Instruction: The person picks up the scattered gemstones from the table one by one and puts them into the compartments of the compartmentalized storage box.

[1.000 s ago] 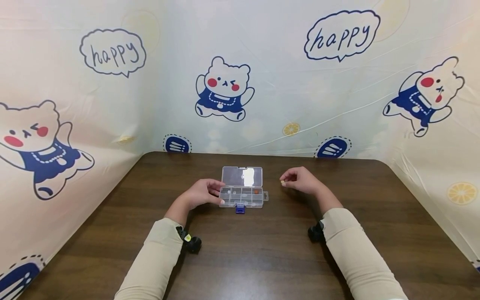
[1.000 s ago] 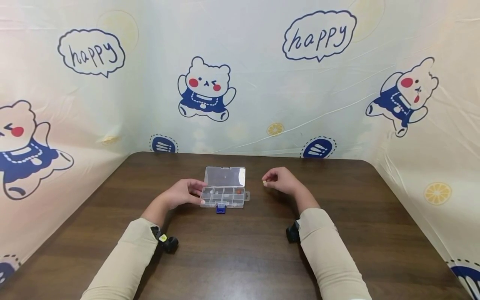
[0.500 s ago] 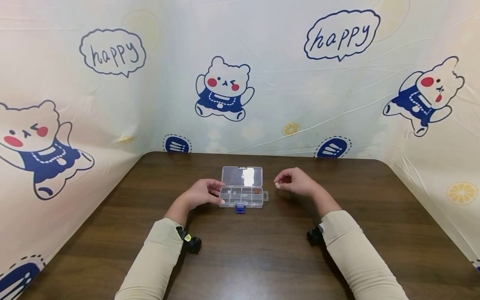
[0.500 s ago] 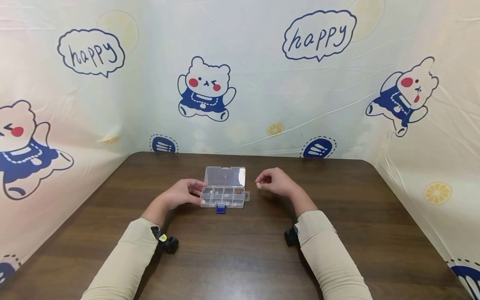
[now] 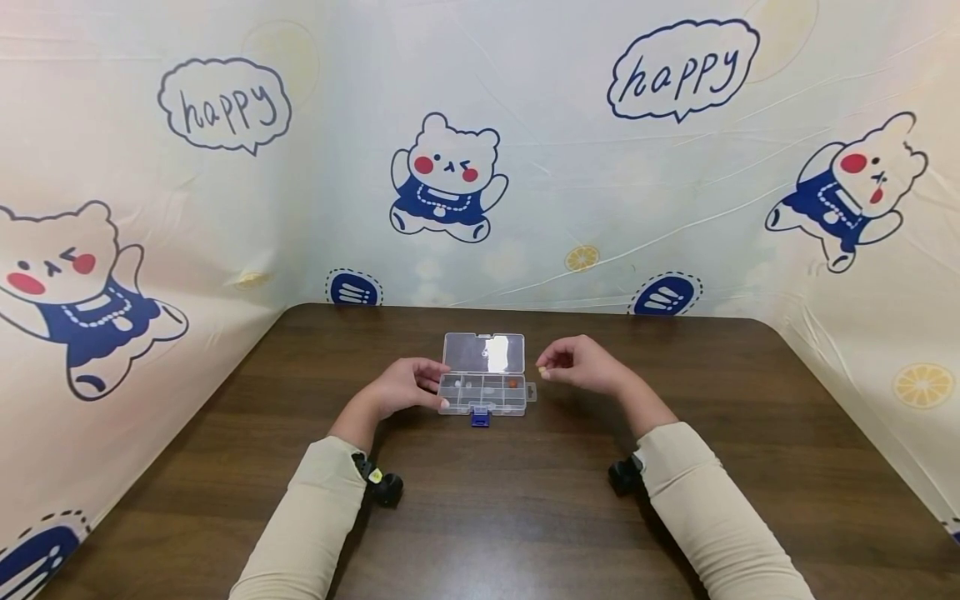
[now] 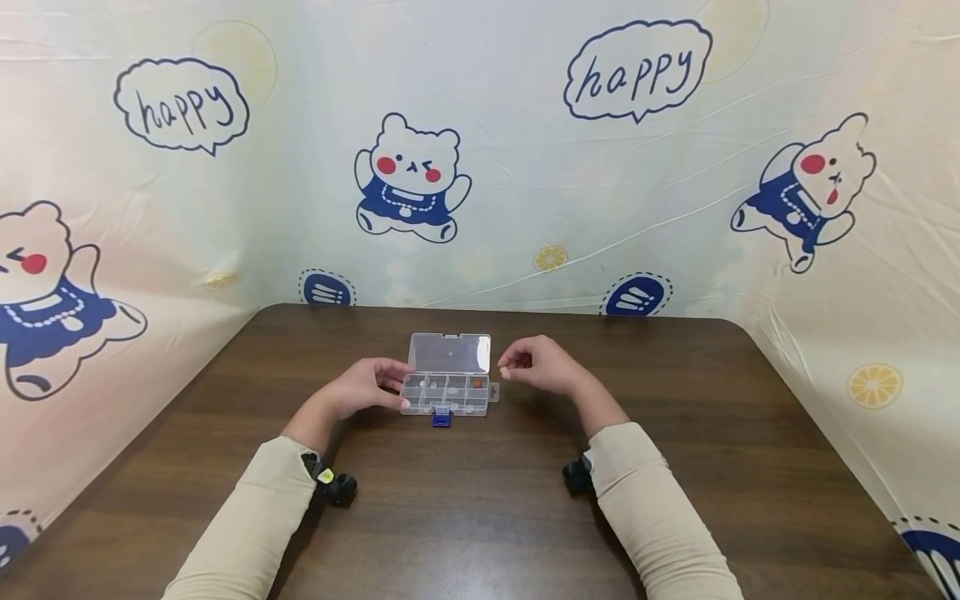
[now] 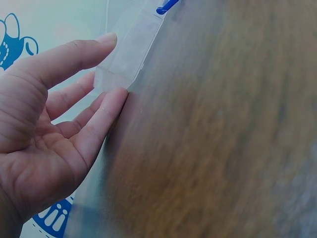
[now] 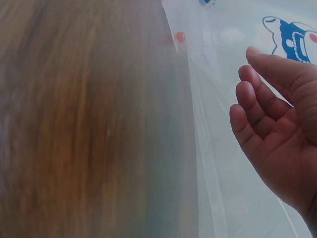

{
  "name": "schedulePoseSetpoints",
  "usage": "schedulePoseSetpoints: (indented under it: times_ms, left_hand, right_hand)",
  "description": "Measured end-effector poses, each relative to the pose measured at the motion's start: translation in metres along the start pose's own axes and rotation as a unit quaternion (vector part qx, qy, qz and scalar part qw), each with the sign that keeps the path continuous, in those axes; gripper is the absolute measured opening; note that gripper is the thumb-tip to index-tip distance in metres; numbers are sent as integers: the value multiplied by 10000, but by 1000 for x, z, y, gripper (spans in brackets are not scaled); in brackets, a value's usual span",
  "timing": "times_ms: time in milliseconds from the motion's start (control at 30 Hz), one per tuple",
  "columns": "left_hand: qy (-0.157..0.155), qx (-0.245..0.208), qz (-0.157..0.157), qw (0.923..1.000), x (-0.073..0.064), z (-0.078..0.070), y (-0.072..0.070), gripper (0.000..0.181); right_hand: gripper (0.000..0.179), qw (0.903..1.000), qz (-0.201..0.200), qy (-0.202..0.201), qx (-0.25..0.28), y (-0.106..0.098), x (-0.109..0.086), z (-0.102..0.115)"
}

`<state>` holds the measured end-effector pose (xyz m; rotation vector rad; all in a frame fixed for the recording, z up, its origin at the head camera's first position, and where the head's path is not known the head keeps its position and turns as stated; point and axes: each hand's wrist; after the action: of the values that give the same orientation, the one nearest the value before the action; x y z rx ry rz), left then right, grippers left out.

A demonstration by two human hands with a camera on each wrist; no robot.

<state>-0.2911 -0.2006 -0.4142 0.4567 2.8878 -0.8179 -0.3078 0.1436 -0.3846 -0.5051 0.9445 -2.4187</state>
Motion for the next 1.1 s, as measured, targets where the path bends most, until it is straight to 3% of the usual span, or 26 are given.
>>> schedulePoseSetpoints:
  times_ms: [300, 600, 1100]
  left_hand:
    - [-16, 59, -35, 10000, 0, 2, 0, 62]
    - [3, 56, -28, 10000, -1, 0, 0, 62]
    - [-11, 13, -16, 10000, -1, 0, 0, 63]
  right_hand:
    - [12, 9998, 49, -160, 50, 8, 9, 9]
    - [7, 9981, 206, -579, 39, 16, 16, 17]
    - [6, 9963, 408, -756, 2, 32, 26, 31]
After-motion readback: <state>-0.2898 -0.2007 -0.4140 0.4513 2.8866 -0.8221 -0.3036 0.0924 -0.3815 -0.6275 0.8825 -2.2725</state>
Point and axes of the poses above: each hand's wrist, its own x-axis towards the middle knuckle, its own y-axis out of the palm, z = x × y, and after that the axes turned 4 degrees about -y, right-handed
